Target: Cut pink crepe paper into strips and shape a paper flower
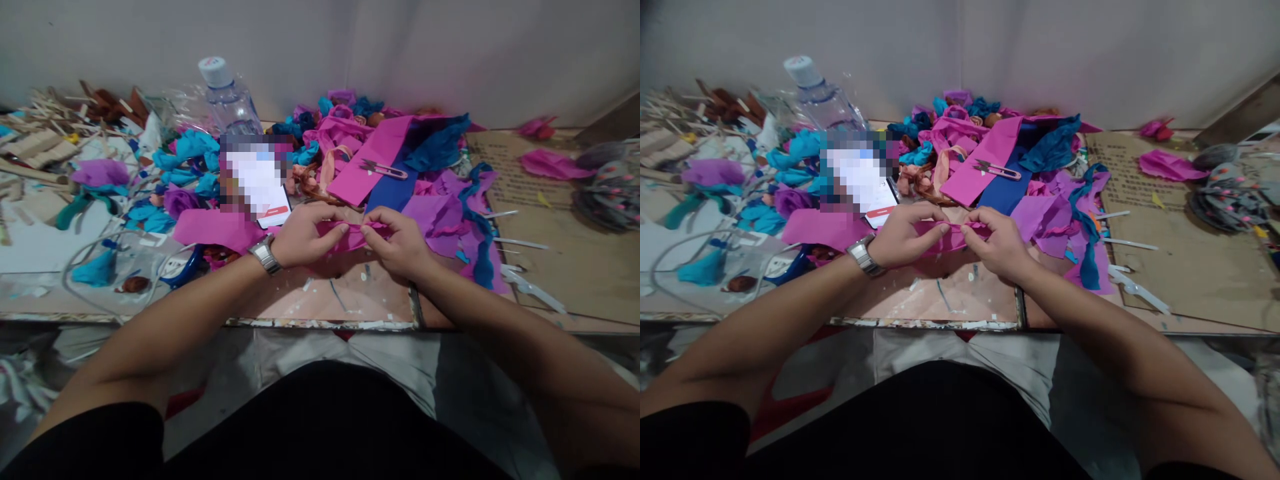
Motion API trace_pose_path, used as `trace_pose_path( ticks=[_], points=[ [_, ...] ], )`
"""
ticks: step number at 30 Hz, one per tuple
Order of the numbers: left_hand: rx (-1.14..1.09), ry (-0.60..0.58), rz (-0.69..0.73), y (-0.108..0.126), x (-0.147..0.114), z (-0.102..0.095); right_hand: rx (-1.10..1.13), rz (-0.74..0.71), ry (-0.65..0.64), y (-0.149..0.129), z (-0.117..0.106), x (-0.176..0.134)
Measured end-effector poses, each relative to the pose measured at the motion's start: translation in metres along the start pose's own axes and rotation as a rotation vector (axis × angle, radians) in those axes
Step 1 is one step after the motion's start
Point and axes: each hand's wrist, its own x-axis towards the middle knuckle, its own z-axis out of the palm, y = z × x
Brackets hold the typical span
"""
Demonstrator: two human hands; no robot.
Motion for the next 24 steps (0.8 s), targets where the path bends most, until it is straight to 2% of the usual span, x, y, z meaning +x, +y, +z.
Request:
trace_pose_path(
  ticks=[4,10,16,24],
  points=[
    [-0.020,0.008,-0.065,-0.003,0.003,-0.004,-0.028,0.000,0.028,0.004,-0.001,0.000],
    [-0.019,0.023,-0.085,-0.008,0.004,-0.005,-0.007,0.037,0.044,0.010,0.001,0.001],
    [0.113,-0.043,-0.085,-0.011,0.003,-0.005,-0.116,-0.063,-0.019,0.015,-0.002,0.000],
    [0.015,-0.146,-0.038,-0.004,0.004,-0.007,-0.170,-0.091,-0.050,0.017,0.002,-0.004]
  ],
)
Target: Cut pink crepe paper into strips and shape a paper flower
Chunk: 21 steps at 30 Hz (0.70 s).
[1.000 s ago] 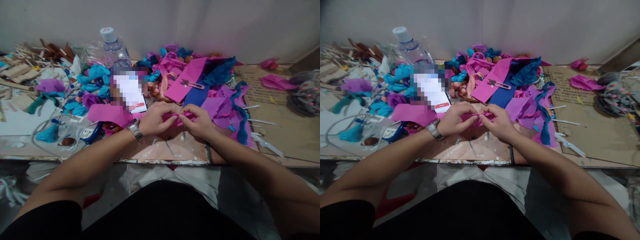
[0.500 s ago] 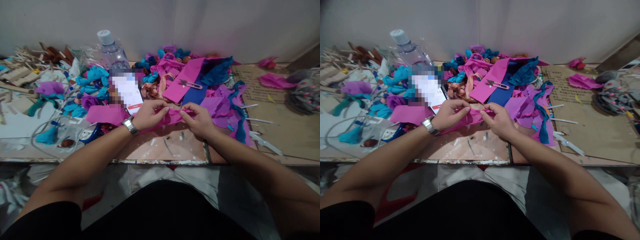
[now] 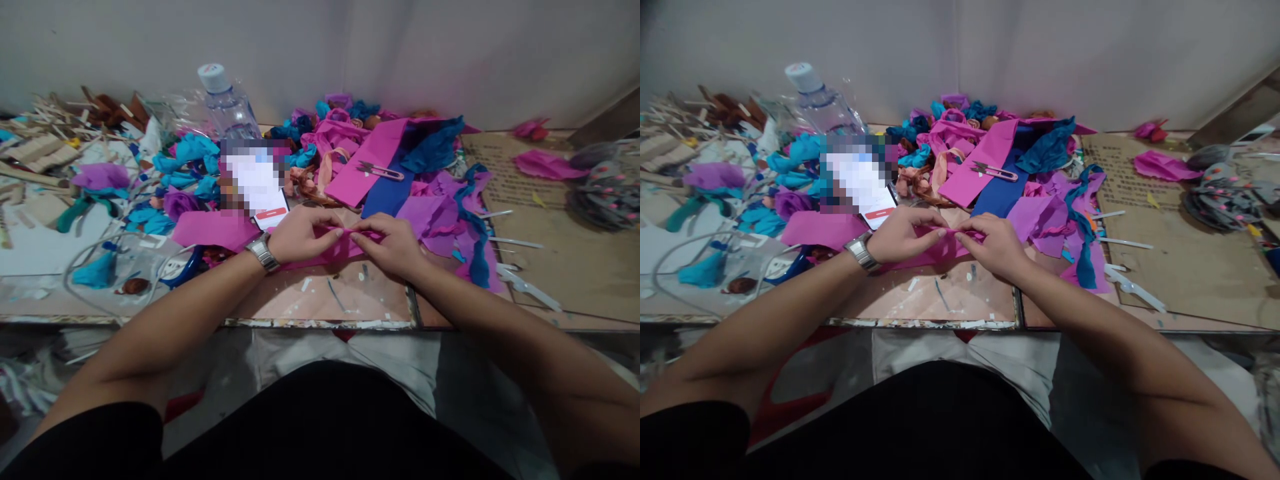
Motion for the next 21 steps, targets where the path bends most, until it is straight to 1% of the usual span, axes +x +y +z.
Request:
trace_pose_path(
  ticks=[4,10,16,21],
  points=[
    [0.001,-0.072,-0.002,0.0043,0.0006,-0.0022,0.013,-0.023,-0.001,-0.0033,-0.0006,-0.0013],
    [-0.012,-0.161,-0.076,0.0067,0.0015,-0.0049,0.014,-0.078,0.055,-0.0072,-0.0029,-0.0013],
    [-0.070,-0.167,-0.092,0.0047,0.0026,-0.0040,-0.077,-0.197,0.083,-0.0066,-0.0029,-0.0020],
    [-0.100,-0.154,-0.102,0.0029,0.0027,-0.0024,-0.090,-0.251,0.123,-0.0057,-0.0023,-0.0024]
  ],
)
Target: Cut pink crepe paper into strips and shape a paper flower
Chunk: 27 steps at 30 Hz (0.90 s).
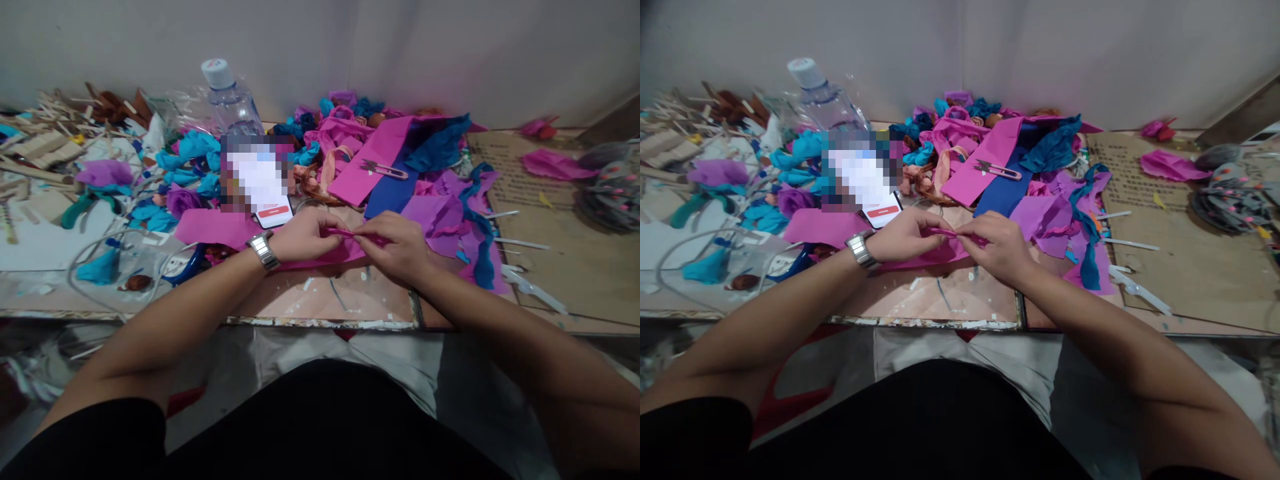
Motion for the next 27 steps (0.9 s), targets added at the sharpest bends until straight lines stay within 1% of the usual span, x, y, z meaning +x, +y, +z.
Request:
trace_pose_path(
  ticks=[4,10,16,21,27],
  points=[
    [-0.093,0.001,-0.020,-0.005,0.001,0.000,0.032,-0.020,0.007,0.000,0.001,-0.001],
    [-0.173,-0.035,-0.067,-0.008,0.001,0.000,0.052,-0.052,0.011,0.001,0.001,-0.001],
    [-0.169,-0.040,-0.060,-0.007,0.002,-0.005,0.070,-0.052,0.050,0.000,0.001,0.002],
    [-0.124,-0.042,-0.064,-0.007,0.003,-0.011,0.070,-0.013,0.073,0.000,0.000,0.003],
    [-0.088,-0.100,-0.024,0.001,-0.001,-0.008,0.052,-0.020,0.049,0.001,0.000,0.002]
  ],
)
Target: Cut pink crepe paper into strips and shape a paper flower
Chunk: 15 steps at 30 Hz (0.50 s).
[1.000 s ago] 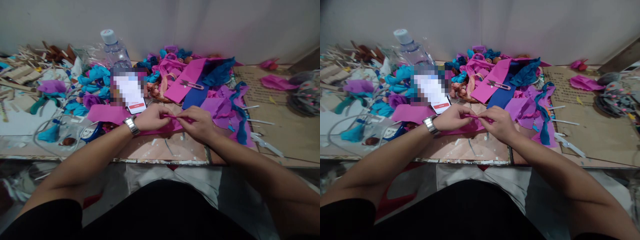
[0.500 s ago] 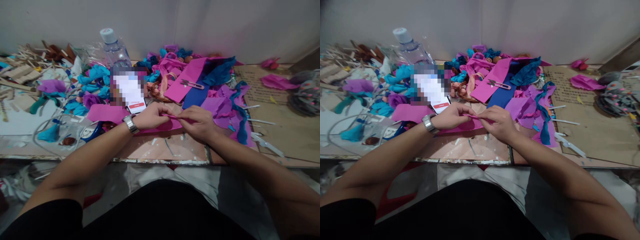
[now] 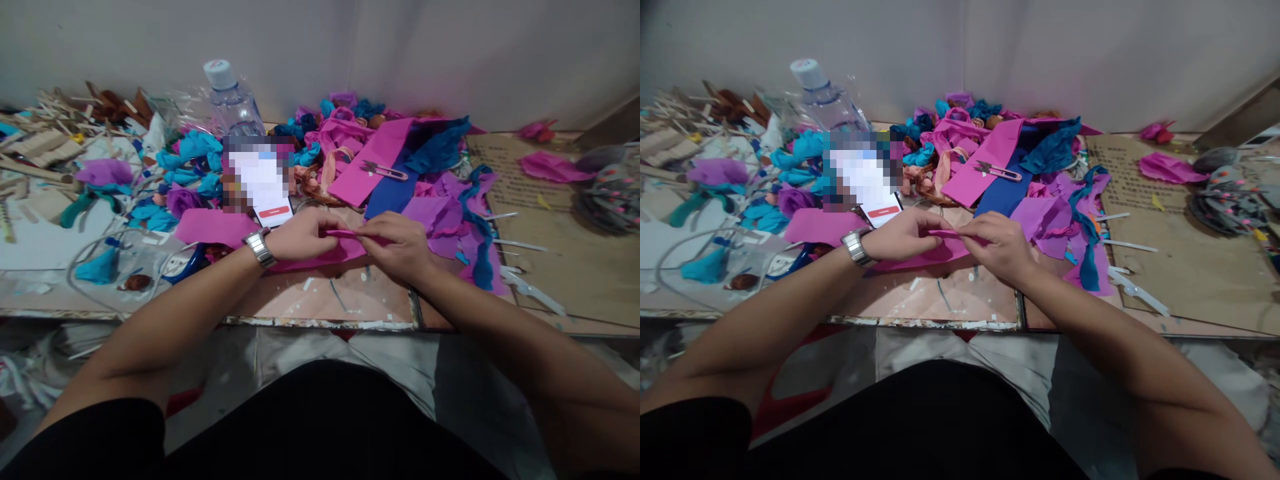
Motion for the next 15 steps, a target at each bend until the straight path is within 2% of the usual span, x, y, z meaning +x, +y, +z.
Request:
trace_pose_path(
  ticks=[12,15],
  points=[
    [0.083,0.042,0.009,-0.0044,0.0029,-0.0028,-0.006,0.012,-0.012,-0.0011,-0.0007,-0.0001],
    [0.170,0.080,0.065,-0.0019,0.0002,-0.0004,-0.008,0.006,-0.016,0.0009,-0.0007,-0.0007]
  ],
)
